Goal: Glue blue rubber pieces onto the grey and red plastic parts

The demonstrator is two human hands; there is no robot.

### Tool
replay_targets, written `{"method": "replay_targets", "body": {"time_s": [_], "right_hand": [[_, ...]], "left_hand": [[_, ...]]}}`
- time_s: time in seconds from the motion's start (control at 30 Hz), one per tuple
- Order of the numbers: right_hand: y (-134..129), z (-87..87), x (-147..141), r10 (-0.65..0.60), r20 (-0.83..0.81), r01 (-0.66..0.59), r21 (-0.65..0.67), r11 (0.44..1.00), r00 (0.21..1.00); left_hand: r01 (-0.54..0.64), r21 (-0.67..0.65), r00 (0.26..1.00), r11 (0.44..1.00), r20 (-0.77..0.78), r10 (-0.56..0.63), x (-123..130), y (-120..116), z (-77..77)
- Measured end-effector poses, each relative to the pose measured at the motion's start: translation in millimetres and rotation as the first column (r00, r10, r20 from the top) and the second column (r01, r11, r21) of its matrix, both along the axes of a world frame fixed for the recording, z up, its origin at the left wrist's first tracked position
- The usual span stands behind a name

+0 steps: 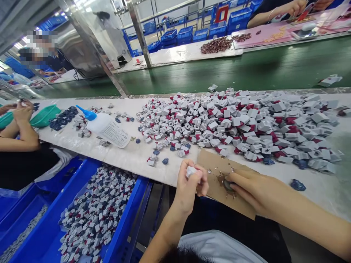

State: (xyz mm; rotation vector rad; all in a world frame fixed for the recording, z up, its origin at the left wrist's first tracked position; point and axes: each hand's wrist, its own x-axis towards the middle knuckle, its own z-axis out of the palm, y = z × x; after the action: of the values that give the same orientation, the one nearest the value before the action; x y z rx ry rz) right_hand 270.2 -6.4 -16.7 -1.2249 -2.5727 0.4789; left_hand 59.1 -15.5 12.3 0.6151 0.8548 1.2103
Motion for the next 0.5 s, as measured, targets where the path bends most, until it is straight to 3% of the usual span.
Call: {"method": "replay_targets", "body": {"time_s": [0.2, 0.4, 0.5], "right_hand": [[2.4, -0.5, -2.6, 0.001, -0.042, 0.001, 0.066, 0.998, 0.999], [2.8, -5.0, -2.9, 0.016, -0.067, -0.016, 0.000, 1.000, 0.998], [5.2, 3.7, -3.3, -0.001, -0.117, -0.001, -0.010, 1.000, 0.993]], "left_hand": [[0.129, -0.079, 0.971, 0.988, 0.212, -0.110, -4.4, 7.2, 3.7], [0.170, -0.141, 0.985, 0.975, -0.008, -0.173, -5.4, 4.2, -0.7], [0.105, -0.129, 0.991, 0.986, -0.075, -0.115, -0.5, 1.5, -1.9]]}}
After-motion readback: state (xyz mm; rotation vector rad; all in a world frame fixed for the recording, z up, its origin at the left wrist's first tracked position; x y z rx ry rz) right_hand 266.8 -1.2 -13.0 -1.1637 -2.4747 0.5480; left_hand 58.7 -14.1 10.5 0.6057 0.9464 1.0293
